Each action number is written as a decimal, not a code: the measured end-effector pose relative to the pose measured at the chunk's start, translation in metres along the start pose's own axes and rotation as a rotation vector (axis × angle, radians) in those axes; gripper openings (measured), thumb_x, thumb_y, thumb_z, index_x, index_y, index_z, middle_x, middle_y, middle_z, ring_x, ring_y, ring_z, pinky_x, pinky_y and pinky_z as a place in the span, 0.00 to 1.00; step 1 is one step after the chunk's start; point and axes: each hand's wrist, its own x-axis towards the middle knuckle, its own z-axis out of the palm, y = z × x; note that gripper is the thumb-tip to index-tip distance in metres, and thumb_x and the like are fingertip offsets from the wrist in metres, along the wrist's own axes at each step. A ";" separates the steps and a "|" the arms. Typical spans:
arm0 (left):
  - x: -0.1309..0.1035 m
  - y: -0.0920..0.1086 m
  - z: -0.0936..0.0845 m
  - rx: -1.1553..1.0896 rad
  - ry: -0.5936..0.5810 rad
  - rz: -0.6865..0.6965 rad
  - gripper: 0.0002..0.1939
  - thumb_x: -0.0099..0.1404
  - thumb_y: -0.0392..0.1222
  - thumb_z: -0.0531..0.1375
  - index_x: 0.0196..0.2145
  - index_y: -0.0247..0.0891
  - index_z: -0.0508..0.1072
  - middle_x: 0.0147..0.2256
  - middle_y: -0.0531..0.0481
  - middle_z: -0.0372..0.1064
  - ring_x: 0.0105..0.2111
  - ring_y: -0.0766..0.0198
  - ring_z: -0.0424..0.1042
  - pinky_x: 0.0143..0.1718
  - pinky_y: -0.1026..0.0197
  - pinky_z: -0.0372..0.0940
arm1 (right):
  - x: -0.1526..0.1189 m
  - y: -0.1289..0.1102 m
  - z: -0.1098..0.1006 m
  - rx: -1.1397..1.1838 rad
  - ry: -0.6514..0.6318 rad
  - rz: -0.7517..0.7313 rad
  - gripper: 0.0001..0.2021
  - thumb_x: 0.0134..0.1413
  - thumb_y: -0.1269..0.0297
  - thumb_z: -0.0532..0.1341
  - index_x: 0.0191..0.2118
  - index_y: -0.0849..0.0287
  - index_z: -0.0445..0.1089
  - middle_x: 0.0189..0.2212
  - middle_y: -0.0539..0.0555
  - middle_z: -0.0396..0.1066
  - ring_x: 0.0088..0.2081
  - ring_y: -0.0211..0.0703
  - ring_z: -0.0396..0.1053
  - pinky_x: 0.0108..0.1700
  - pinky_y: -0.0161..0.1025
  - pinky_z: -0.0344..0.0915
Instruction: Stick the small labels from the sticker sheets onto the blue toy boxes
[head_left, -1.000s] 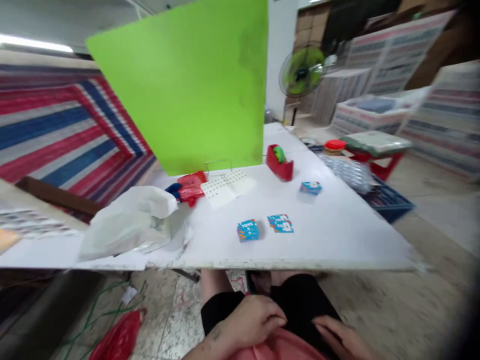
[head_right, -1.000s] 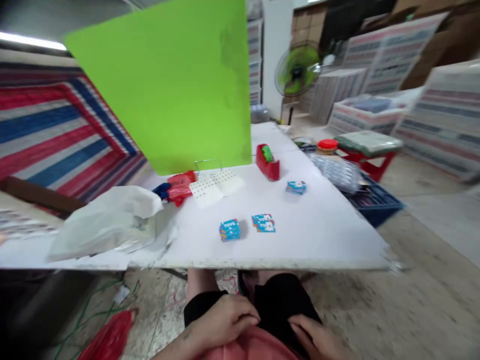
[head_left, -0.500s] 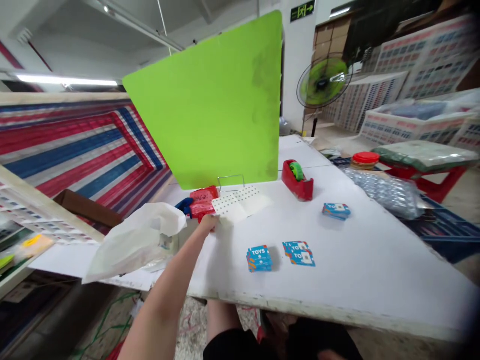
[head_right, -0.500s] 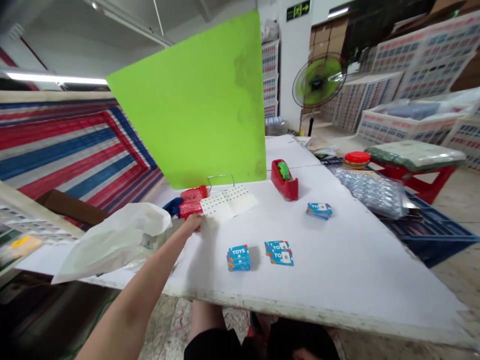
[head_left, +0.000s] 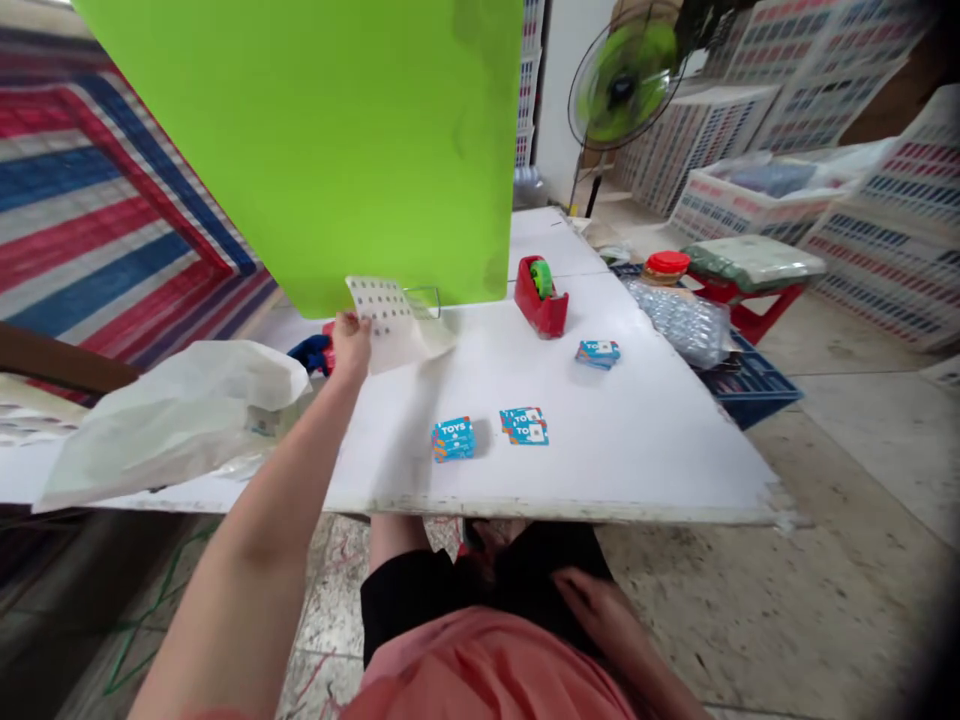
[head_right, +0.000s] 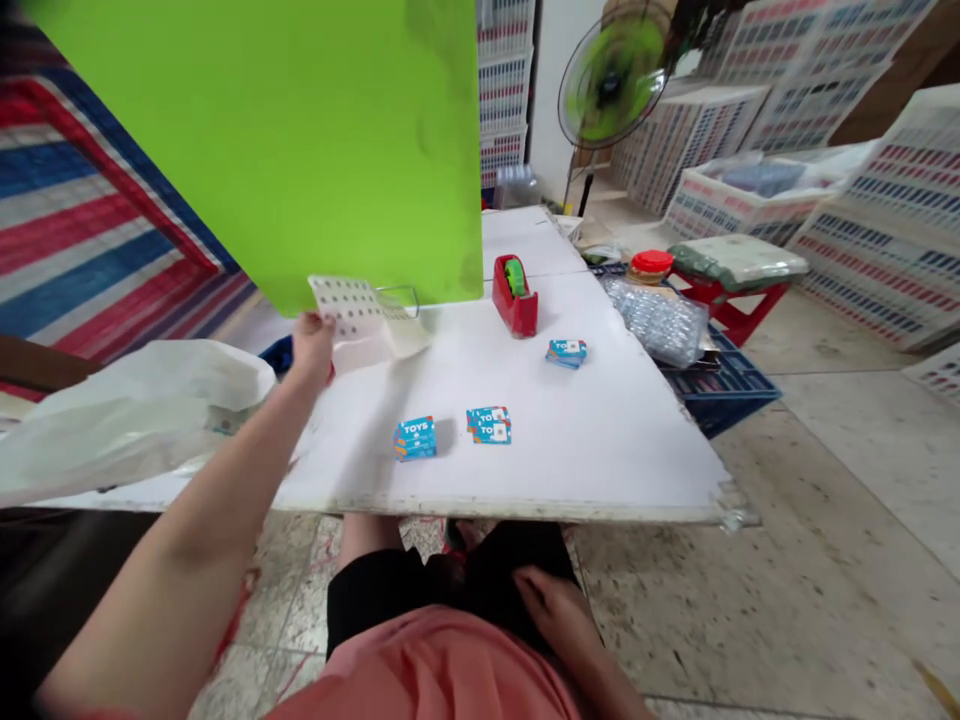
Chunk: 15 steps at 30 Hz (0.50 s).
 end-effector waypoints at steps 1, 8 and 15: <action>-0.005 0.011 -0.011 -0.034 0.008 0.007 0.11 0.67 0.40 0.56 0.46 0.36 0.64 0.42 0.48 0.69 0.39 0.66 0.70 0.41 0.61 0.66 | -0.001 -0.003 -0.003 0.035 -0.039 0.003 0.19 0.59 0.50 0.50 0.37 0.54 0.75 0.34 0.55 0.77 0.37 0.52 0.74 0.40 0.45 0.69; -0.126 0.081 -0.102 -0.432 -0.230 0.110 0.11 0.60 0.40 0.62 0.41 0.37 0.69 0.36 0.53 0.72 0.34 0.67 0.70 0.38 0.63 0.65 | -0.011 -0.047 -0.048 0.647 -0.130 0.021 0.24 0.56 0.44 0.54 0.49 0.56 0.70 0.45 0.62 0.73 0.42 0.51 0.72 0.42 0.46 0.68; -0.237 0.019 -0.111 -0.003 -0.440 -0.172 0.12 0.63 0.50 0.58 0.39 0.40 0.71 0.28 0.52 0.70 0.29 0.64 0.69 0.29 0.65 0.62 | -0.011 -0.086 -0.087 1.000 -0.067 0.011 0.53 0.28 0.20 0.46 0.52 0.57 0.68 0.52 0.68 0.67 0.53 0.65 0.65 0.50 0.56 0.63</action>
